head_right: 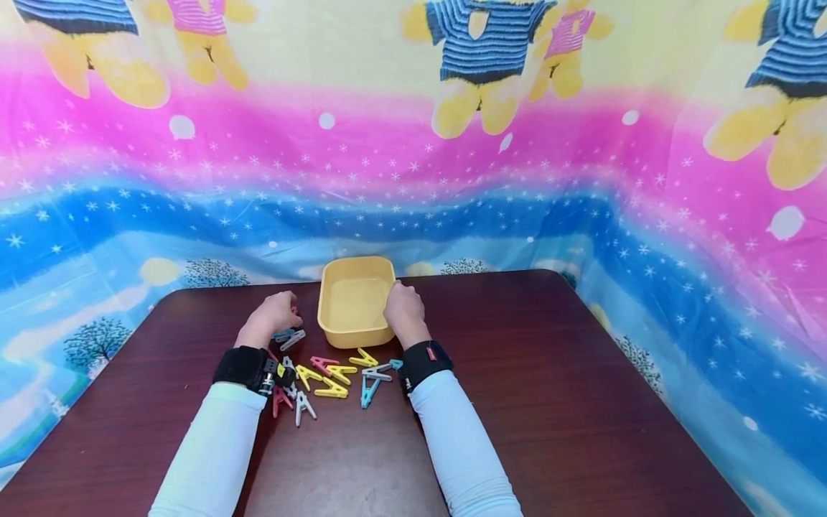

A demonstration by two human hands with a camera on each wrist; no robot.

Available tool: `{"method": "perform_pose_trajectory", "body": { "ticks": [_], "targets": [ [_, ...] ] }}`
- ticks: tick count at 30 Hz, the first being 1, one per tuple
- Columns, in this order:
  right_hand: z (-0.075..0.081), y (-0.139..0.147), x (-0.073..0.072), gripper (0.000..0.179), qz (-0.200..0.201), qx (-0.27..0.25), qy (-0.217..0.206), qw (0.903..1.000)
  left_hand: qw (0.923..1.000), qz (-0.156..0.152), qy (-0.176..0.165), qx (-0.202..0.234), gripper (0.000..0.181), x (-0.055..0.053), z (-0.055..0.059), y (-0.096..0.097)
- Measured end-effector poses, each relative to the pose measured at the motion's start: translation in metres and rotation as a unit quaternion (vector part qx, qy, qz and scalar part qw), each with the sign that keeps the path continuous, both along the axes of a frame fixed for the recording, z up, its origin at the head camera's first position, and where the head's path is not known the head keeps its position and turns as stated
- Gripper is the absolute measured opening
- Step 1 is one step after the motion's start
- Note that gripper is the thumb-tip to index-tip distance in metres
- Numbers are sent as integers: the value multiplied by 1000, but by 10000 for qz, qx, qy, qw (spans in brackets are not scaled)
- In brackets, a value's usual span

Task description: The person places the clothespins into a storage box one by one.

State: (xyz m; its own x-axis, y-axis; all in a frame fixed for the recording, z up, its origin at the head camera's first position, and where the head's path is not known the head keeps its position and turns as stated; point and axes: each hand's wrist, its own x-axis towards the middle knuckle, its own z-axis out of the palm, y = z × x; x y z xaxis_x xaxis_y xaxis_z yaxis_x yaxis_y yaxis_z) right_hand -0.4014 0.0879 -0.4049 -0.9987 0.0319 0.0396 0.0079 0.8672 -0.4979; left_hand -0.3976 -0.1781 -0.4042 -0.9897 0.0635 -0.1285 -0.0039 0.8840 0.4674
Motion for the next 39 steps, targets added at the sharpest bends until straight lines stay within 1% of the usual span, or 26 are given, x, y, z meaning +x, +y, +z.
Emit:
{"method": "perform_pose_trajectory", "body": {
  "ticks": [2, 4, 9, 13, 15, 20, 23, 27, 32, 35, 39],
  "targets": [
    [0, -1, 1, 57, -14, 20, 27, 10000, 10000, 27, -33, -28, 53, -1, -3, 3],
    [0, -1, 2, 54, -36, 13, 45, 10000, 10000, 64, -35, -64, 56, -2, -4, 6],
    [-1, -1, 3, 49, -68, -57, 108, 9999, 9998, 107, 77, -134, 44, -2, -5, 10],
    [-1, -1, 2, 49, -50, -32, 126, 9999, 9998, 122, 26, -127, 44, -3, -5, 10],
    [-2, -1, 1, 49, -45, -29, 113, 9999, 9998, 104, 2, -142, 41, -3, -5, 10],
    [-2, -1, 1, 47, -73, 3, 96, 9999, 9998, 4, -1, -215, 20, -2, -3, 15],
    [-1, 0, 2, 45, -77, 16, 118, 9999, 9996, 48, 39, -274, 15, -1, -4, 19],
    [-2, 0, 2, 43, -60, -31, 170, 9998, 9994, 148, 90, -314, 15, -1, -4, 21],
    [-3, 0, 3, 46, -85, -68, 119, 9999, 9995, 181, 56, -257, 17, -1, -4, 22],
    [-3, 0, 2, 46, -155, -71, 47, 9998, 9996, 166, 137, -171, 16, -2, -4, 21],
    [-2, -1, 1, 40, -197, -77, 21, 9998, 9991, 109, 412, -61, 15, -3, 1, 18]
  ]
}}
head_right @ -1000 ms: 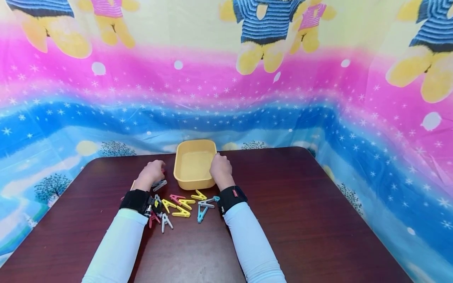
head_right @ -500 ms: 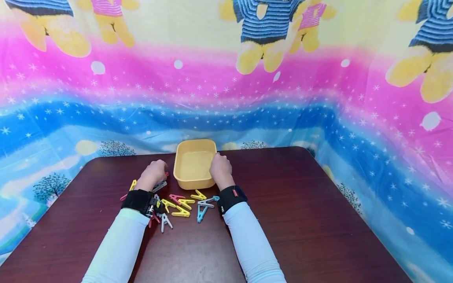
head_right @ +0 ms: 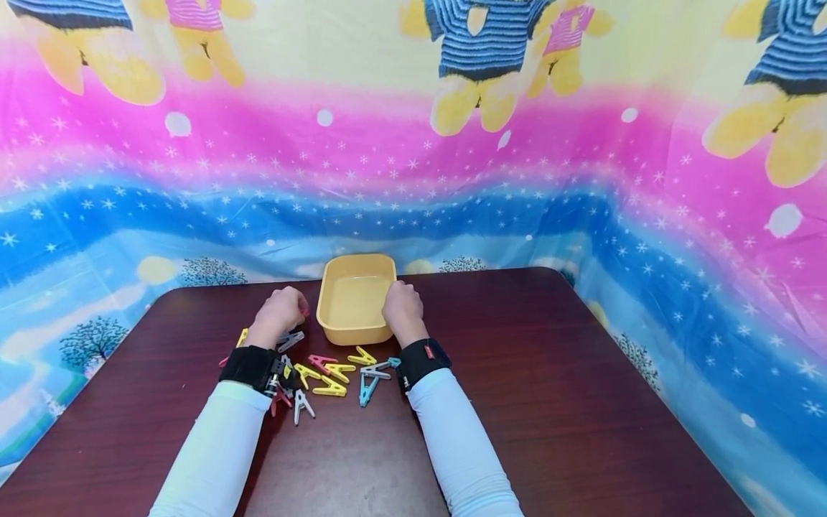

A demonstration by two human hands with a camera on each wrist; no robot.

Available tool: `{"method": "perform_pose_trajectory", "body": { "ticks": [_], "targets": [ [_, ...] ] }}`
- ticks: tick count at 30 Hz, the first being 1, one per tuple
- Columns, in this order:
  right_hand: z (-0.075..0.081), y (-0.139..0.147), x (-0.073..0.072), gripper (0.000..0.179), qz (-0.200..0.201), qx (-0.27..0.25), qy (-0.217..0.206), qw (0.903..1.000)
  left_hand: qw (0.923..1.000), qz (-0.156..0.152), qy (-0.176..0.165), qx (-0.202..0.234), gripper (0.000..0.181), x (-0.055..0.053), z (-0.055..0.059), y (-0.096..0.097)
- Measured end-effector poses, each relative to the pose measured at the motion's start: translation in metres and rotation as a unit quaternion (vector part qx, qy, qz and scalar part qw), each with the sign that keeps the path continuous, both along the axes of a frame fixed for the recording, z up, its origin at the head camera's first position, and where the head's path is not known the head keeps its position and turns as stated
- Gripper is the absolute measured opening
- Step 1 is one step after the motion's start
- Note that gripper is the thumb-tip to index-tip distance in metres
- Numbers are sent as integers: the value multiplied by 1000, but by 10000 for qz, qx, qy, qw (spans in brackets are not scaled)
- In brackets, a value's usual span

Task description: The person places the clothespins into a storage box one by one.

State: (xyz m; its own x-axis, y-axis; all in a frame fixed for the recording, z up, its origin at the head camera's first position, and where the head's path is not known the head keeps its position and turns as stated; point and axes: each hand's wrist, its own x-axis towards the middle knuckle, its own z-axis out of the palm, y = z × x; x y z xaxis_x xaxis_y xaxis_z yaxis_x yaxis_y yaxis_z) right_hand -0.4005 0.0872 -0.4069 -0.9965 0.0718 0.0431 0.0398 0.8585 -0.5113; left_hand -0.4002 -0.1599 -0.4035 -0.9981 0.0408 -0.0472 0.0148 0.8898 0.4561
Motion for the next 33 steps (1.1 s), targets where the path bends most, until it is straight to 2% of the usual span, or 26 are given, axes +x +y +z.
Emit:
{"method": "perform_pose_trajectory", "body": {
  "ticks": [8, 15, 19, 24, 30, 33],
  "targets": [
    [1, -1, -1, 36, -32, 10, -46, 10000, 9990, 108, 420, 145, 25, 4, 17, -4],
    [2, -1, 1, 35, -33, -10, -56, 10000, 9930, -10, 1110, 405, 35, 8, 34, 7],
    [2, -2, 1, 35, -34, 37, -63, 10000, 9877, -419, 1330, 700, 36, 11, 42, 20],
    [3, -1, 0, 34, -22, 29, -128, 9999, 9816, -1046, 1330, 882, 34, 14, 45, 36],
    [2, -2, -2, 33, -46, 71, -166, 9998, 9760, -1760, 1028, 761, 32, 17, 39, 56],
    [2, -3, -2, 33, -77, 94, -162, 9998, 9740, -1980, 920, 602, 30, 16, 33, 62]
  ]
}}
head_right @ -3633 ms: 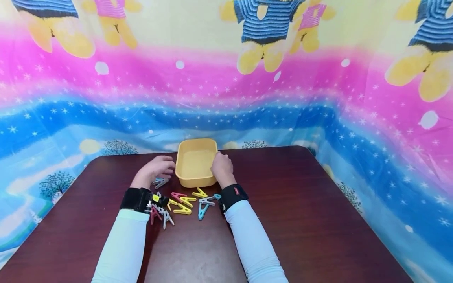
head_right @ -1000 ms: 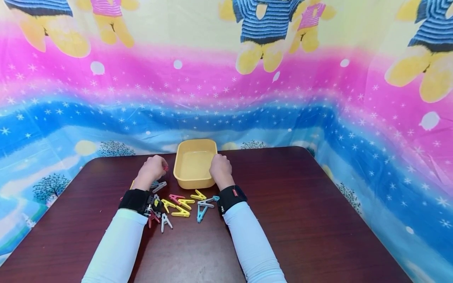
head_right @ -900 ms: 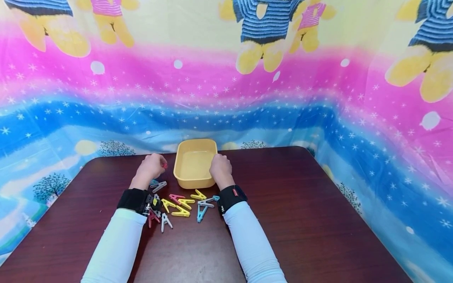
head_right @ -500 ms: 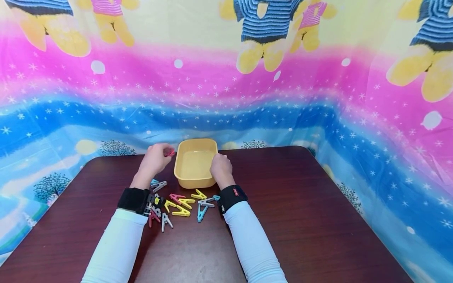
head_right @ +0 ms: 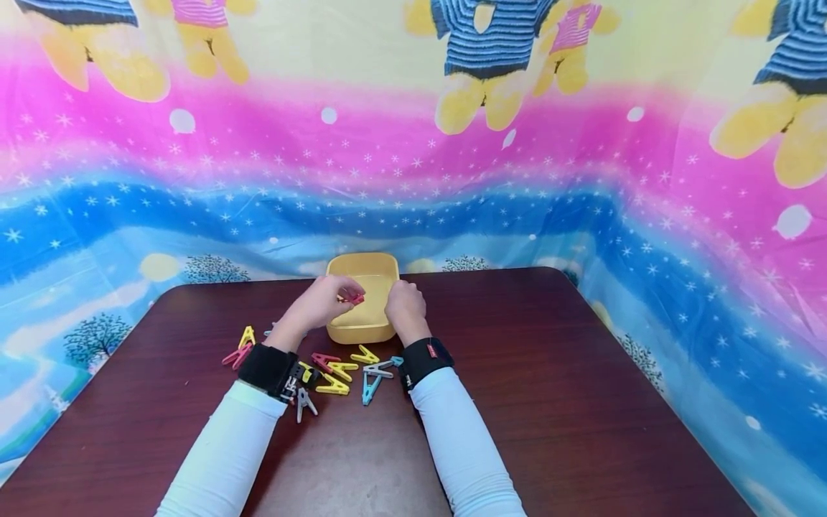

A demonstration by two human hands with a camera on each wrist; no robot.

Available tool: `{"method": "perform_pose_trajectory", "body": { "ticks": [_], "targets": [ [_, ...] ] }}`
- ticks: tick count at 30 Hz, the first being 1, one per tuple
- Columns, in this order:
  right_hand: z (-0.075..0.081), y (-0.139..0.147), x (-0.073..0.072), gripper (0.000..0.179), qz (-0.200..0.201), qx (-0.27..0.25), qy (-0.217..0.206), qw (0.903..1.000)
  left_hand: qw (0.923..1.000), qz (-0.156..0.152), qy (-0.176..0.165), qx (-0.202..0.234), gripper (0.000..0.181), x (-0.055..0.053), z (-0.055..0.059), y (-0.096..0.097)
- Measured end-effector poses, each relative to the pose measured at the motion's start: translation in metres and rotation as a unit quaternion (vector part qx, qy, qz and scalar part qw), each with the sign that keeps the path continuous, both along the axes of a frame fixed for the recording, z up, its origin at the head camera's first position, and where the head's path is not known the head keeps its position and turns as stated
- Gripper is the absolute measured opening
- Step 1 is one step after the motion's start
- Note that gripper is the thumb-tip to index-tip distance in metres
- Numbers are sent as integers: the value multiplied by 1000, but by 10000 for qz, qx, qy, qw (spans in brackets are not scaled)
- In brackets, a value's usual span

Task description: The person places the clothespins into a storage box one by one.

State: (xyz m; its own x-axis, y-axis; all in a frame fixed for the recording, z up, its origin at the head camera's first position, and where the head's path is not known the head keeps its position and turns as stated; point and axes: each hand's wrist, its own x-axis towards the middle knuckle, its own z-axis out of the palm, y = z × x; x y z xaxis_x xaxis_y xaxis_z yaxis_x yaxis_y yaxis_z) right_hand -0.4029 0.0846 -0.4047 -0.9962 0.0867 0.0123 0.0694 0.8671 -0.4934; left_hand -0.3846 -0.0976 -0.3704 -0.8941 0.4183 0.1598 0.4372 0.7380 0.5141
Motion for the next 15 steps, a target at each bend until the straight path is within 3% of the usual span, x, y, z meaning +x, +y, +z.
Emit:
{"method": "perform_pose_trajectory", "body": {
  "ticks": [9, 15],
  "targets": [
    [-1, 0, 0, 30, -24, 77, -29, 10000, 9976, 81, -50, -684, 31, -5, -21, 11],
    [0, 0, 1, 29, -11, 4, -17, 10000, 9966, 172, -1, -808, 27, -6, -26, 13]
  ]
}}
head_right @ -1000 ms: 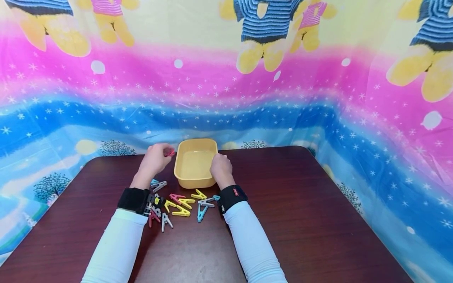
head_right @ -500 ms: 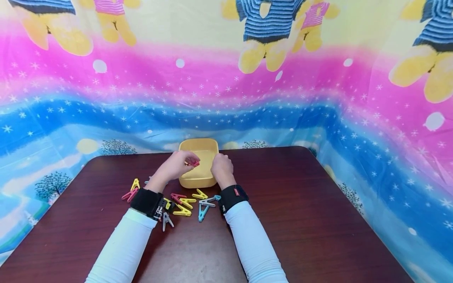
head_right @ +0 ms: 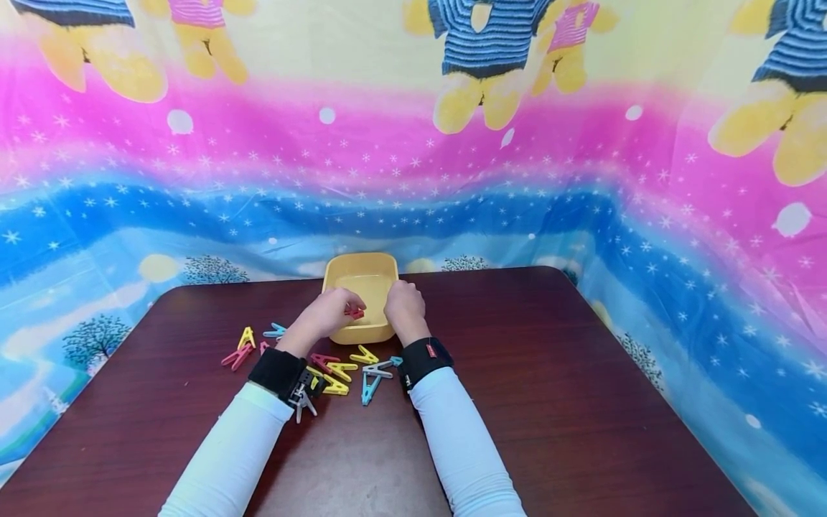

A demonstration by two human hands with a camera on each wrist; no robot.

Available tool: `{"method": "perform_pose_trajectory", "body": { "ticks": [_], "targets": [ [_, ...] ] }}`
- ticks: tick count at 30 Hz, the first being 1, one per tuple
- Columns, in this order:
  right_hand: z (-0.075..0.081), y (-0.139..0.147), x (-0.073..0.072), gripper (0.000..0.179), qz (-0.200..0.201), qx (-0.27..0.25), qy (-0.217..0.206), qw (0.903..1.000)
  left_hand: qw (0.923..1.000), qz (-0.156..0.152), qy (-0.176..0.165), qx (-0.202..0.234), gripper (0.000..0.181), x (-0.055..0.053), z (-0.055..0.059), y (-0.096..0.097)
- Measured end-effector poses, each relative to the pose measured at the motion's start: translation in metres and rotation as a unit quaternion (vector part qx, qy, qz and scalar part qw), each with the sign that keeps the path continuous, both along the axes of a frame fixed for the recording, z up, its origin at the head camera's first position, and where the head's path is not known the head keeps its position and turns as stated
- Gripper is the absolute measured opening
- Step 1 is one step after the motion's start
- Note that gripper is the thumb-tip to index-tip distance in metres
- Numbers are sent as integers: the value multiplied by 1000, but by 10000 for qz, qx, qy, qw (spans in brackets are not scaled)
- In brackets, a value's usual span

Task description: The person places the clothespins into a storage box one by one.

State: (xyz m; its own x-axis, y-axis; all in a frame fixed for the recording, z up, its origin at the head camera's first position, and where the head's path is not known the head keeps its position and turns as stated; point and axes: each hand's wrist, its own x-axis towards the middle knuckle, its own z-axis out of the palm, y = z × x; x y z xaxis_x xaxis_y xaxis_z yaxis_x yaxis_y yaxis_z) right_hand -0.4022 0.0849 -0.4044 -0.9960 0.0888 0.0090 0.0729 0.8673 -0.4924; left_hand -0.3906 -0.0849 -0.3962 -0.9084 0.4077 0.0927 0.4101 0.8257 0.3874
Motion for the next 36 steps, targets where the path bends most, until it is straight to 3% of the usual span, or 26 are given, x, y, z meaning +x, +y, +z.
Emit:
{"method": "perform_pose_trajectory", "body": {
  "ticks": [18, 36],
  "targets": [
    [1, -2, 2, 30, -56, -15, -62, 10000, 9997, 117, 23, -207, 25, 6, 3, 2],
    [-1, -2, 1, 29, 19, 73, 53, 10000, 9993, 168, -157, -284, 35, 2, 2, 3]
  ]
}}
